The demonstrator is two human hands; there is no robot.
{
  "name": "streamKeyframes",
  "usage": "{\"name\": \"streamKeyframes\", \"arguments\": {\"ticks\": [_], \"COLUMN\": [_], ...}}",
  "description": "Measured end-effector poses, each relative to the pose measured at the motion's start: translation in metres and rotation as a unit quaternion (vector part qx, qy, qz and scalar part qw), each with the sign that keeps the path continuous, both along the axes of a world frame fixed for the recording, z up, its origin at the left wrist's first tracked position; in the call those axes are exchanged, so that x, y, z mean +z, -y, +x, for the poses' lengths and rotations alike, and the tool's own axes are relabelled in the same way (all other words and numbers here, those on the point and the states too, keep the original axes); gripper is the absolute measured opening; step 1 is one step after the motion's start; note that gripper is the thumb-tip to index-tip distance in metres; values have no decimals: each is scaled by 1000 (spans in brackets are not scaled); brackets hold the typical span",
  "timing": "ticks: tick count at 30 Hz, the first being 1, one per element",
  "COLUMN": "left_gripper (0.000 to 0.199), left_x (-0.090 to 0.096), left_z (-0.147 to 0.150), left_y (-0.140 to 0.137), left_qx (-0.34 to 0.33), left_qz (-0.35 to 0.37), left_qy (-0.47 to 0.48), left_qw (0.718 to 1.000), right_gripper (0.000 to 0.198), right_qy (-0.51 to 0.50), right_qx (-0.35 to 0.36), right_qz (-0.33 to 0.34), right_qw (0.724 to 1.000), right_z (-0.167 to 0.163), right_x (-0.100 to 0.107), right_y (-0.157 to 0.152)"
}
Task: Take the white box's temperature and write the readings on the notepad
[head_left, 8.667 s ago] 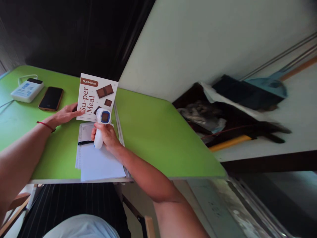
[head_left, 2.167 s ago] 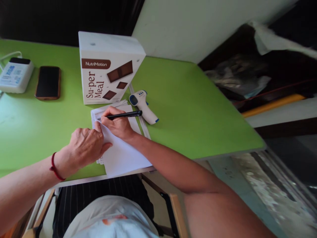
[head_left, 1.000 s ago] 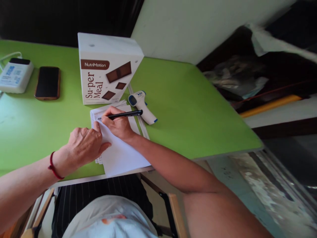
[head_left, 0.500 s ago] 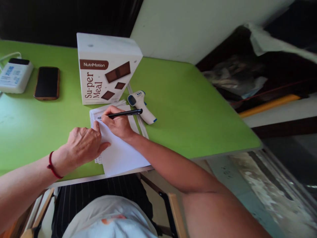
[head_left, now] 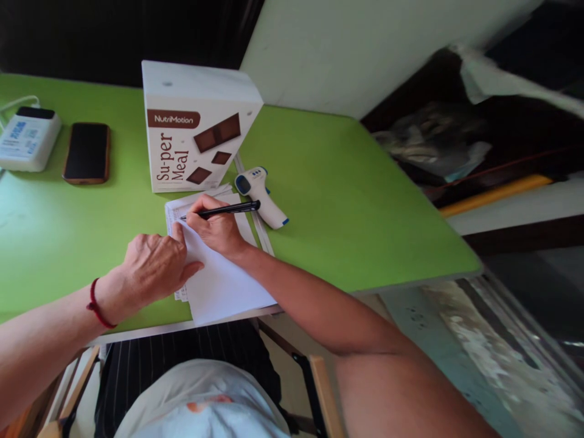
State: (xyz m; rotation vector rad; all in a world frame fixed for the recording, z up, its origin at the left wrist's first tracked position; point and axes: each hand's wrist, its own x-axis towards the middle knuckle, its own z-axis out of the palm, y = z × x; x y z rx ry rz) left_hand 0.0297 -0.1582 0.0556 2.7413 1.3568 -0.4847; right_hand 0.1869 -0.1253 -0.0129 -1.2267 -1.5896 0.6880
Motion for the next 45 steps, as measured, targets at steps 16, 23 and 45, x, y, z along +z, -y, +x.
{"name": "streamKeyframes", "arguments": {"ticks": [16, 23, 45], "left_gripper": [80, 79, 80], "left_x": [-1, -1, -2], "left_z": [-2, -2, -2], "left_y": [1, 0, -1], "left_qx": [-3, -1, -8], "left_qz": [4, 0, 1], "left_qy": [-13, -3, -10], "left_qw": [1000, 1000, 1000], "right_gripper": [18, 19, 18], "right_qy": [-25, -12, -19], "right_qx": [-24, -17, -26], "right_qz": [7, -11, -3], "right_qw": [999, 1000, 999], "right_z": [1, 1, 0], "right_x": [5, 5, 4], "right_y": [1, 2, 2]}}
